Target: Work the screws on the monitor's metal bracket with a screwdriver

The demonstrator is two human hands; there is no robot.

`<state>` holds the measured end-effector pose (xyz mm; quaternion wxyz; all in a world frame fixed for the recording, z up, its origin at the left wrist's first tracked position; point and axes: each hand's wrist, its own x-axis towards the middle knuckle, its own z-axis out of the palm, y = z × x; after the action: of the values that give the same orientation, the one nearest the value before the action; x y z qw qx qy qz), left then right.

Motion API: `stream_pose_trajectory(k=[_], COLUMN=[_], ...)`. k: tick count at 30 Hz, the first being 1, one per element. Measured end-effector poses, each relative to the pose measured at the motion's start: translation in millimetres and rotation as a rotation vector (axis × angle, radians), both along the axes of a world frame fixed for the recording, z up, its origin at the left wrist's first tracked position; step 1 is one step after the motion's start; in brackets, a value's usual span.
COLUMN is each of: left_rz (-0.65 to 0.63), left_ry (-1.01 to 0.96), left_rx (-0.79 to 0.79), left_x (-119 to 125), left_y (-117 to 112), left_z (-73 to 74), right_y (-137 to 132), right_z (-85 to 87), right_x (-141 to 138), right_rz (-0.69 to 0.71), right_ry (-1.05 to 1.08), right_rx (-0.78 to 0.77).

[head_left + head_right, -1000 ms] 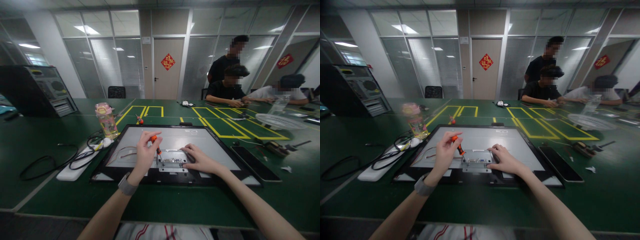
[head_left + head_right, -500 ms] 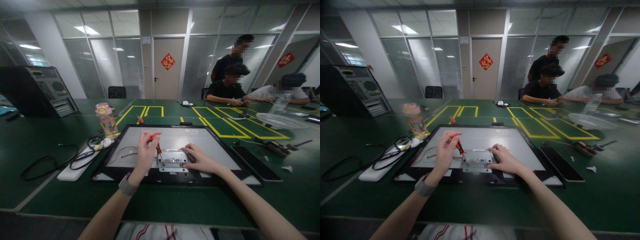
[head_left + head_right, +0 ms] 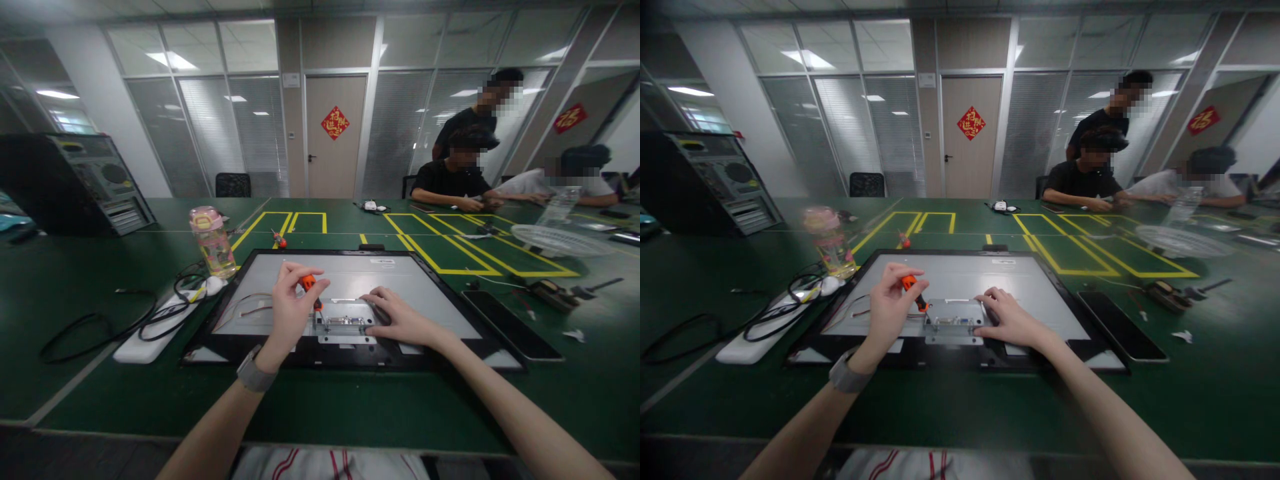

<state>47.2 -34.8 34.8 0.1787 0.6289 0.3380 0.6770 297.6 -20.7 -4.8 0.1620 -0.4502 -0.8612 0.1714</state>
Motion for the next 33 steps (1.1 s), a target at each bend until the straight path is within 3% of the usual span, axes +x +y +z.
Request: stream_pose_trajectory(k=[3, 9, 15, 22, 27, 33], left_rz=[-0.011, -0.167, -0.068, -0.143, -0.048, -0.152], left_ry=[-0.011, -0.126, -0.05, -0.142, -0.027, -0.106], left_rx=[-0.027, -0.164, -0.106, -0.154, -0.086, -0.168], left_x=[0.6, -0.6, -0.9, -0.2, -0.9, 1.1], left_y=[-1.6, -2.0, -1.7, -1.2, -0.7, -2.9], left_z=[1.2, -0.3, 0.9, 0.3, 0.2, 1.7], right_y=[-0.1, 0.3, 1.4, 1.1, 1.4, 0.9], right_z=[0.1, -0.5, -3.5, -2.4, -2.6, -1.0], right_x=[0.2, 0.3, 1.4, 1.4, 1.1, 0.9], right_rz=[0.0, 0.001, 0.003, 0.003, 0.005, 0.005], right_ry=[-0.002, 0.005, 0.012, 0.003, 0.0, -0.001], right_rx=[-0.003, -0.01, 0.009, 0.001, 0.012, 0.005])
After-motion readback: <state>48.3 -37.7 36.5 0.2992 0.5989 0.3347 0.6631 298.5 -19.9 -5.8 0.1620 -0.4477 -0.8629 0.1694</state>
